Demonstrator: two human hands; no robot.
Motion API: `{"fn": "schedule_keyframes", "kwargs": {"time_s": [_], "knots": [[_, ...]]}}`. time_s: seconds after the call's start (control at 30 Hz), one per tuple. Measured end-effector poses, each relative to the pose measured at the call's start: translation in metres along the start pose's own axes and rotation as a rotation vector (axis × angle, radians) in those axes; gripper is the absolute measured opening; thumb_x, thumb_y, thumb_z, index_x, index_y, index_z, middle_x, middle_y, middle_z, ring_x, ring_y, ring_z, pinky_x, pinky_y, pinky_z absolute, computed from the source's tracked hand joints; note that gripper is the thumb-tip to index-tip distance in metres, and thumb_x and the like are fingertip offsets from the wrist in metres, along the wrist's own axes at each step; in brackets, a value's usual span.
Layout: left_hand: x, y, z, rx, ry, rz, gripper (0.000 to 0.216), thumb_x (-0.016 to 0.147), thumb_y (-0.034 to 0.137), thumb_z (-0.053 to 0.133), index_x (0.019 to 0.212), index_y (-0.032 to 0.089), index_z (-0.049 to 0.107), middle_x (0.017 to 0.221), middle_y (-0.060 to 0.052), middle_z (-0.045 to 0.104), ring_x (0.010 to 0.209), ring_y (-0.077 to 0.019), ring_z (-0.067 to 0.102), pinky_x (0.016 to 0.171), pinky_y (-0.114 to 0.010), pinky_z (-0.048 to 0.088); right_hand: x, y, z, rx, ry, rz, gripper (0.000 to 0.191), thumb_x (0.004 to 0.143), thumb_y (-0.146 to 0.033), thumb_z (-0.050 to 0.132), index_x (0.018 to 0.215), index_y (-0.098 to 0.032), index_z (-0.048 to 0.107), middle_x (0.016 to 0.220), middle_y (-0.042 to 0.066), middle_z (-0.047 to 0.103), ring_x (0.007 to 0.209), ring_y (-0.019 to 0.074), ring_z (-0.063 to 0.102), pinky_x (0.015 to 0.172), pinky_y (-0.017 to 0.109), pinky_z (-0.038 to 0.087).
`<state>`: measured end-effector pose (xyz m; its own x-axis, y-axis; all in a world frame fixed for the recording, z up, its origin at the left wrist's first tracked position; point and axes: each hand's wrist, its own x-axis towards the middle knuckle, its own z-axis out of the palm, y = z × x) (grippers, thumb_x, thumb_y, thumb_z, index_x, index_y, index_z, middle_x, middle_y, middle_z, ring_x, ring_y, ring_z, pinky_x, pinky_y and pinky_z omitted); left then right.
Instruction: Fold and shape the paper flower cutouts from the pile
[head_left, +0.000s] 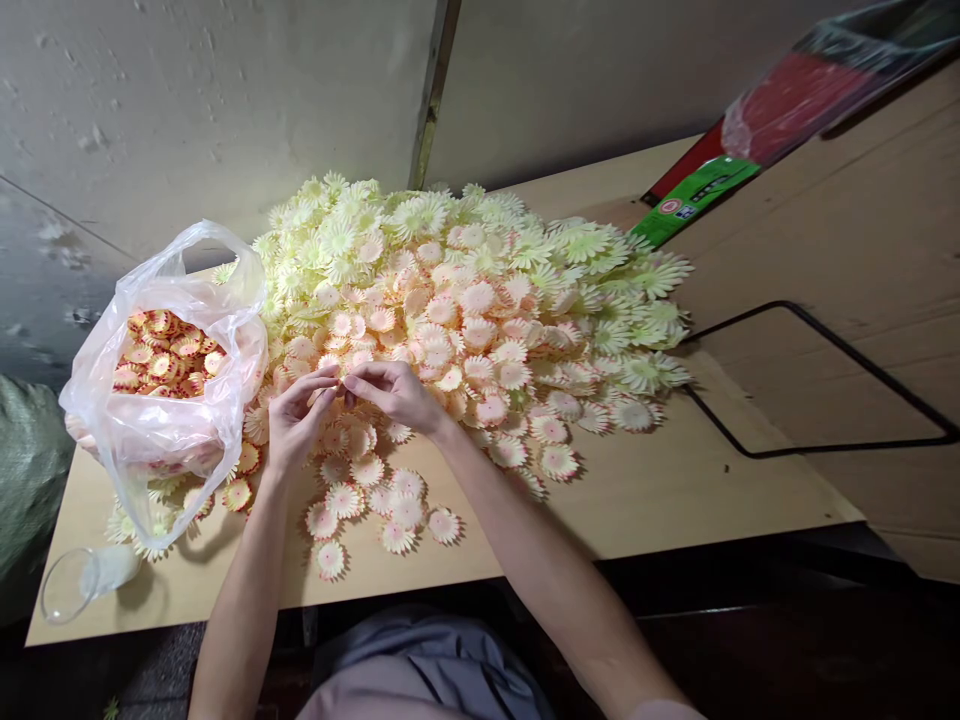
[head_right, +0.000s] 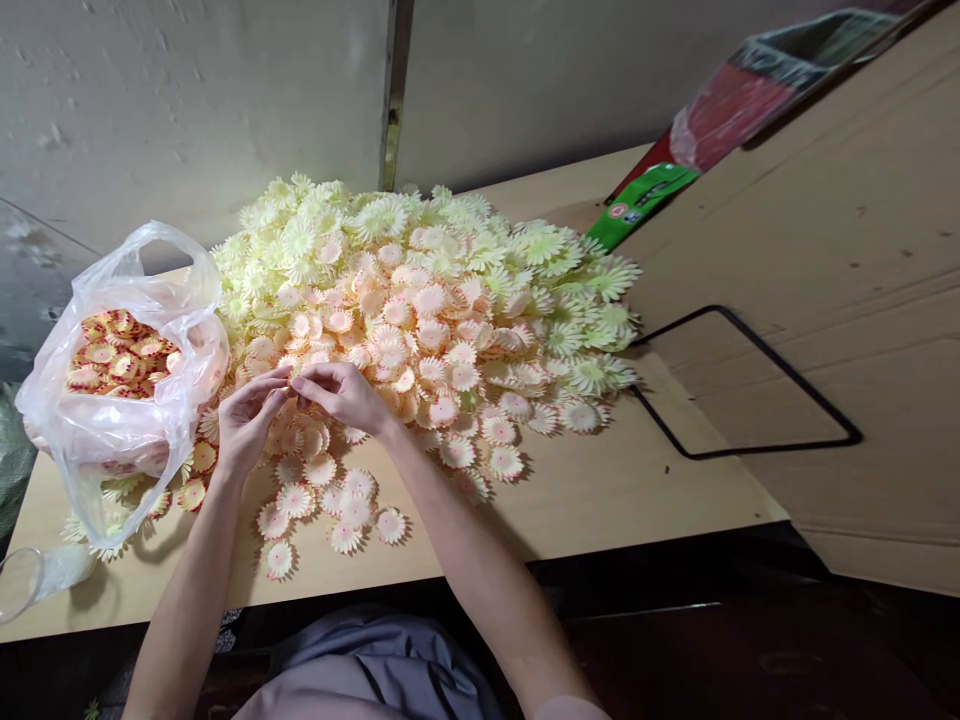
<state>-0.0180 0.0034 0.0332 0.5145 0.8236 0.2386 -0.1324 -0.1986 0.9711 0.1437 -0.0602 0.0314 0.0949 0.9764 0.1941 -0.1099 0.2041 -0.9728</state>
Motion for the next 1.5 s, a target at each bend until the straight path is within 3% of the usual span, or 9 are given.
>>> {"fn": "schedule_keyframes", "kwargs": {"time_s": [0.2,0.33,0.77,1.0,1.3,1.5], "knots": [[0.0,0.002,0.0,0.041,-0.054,0.04,0.016,0.077,0.026,0.073,0.092,0.02,0.077,0.116,-0.011,0.068,0.111,-0.0233,0.063,0.09,-0.033,0.054,0.0,0.004,0.002,0.016,0.07,0.044,0.028,0.076,-0.043,0.073,0.081,-0.015,0.069,0.075,0.002,0.067,0.07,0.0136,0.062,0.065,0.026,0.052],[0.0,-0.003,-0.002,0.004,-0.082,0.039,0.021,0.075,0.023,0.076,0.096,0.024,0.077,0.118,-0.01,0.065,0.109,-0.0217,0.063,0.087,-0.03,0.055,0.0,0.005,0.001,0.042,0.047,0.045,0.027,0.078,-0.042,0.072,0.083,-0.015,0.071,0.079,0.004,0.07,0.074,0.0142,0.065,0.069,0.026,0.053],[0.001,-0.003,-0.004,0.055,-0.015,0.046,0.021,0.079,0.03,0.072,0.097,0.02,0.076,0.111,-0.01,0.07,0.105,-0.0214,0.065,0.092,-0.033,0.053,0.003,0.007,-0.003,0.023,0.015,-0.031,0.029,0.081,-0.043,0.068,0.088,-0.015,0.072,0.078,0.003,0.07,0.071,0.0128,0.065,0.071,0.027,0.055],[0.0,-0.007,-0.003,0.028,0.085,-0.049,0.023,0.078,0.036,0.072,0.094,0.019,0.076,0.097,-0.007,0.074,0.085,-0.0174,0.069,0.083,-0.031,0.054,0.002,0.008,-0.001,-0.011,0.011,0.005,0.028,0.082,-0.042,0.068,0.092,-0.016,0.072,0.082,0.004,0.07,0.073,0.013,0.065,0.071,0.027,0.054],[0.001,-0.008,-0.005,-0.035,0.044,-0.08,0.018,0.079,0.035,0.071,0.082,0.017,0.073,0.106,-0.008,0.07,0.095,-0.0187,0.065,0.085,-0.03,0.052,0.002,0.005,0.0,-0.015,-0.015,0.006,0.027,0.083,-0.042,0.066,0.088,-0.016,0.071,0.079,0.003,0.067,0.073,0.0131,0.063,0.071,0.028,0.052],[0.002,-0.004,-0.003,0.082,-0.001,-0.029,0.019,0.082,0.036,0.067,0.08,0.017,0.07,0.108,-0.009,0.067,0.102,-0.0192,0.062,0.088,-0.028,0.049,0.0,0.004,0.001,-0.004,-0.006,0.023,0.031,0.079,-0.046,0.069,0.087,-0.016,0.069,0.082,0.003,0.067,0.076,0.0137,0.063,0.073,0.027,0.052]]}}
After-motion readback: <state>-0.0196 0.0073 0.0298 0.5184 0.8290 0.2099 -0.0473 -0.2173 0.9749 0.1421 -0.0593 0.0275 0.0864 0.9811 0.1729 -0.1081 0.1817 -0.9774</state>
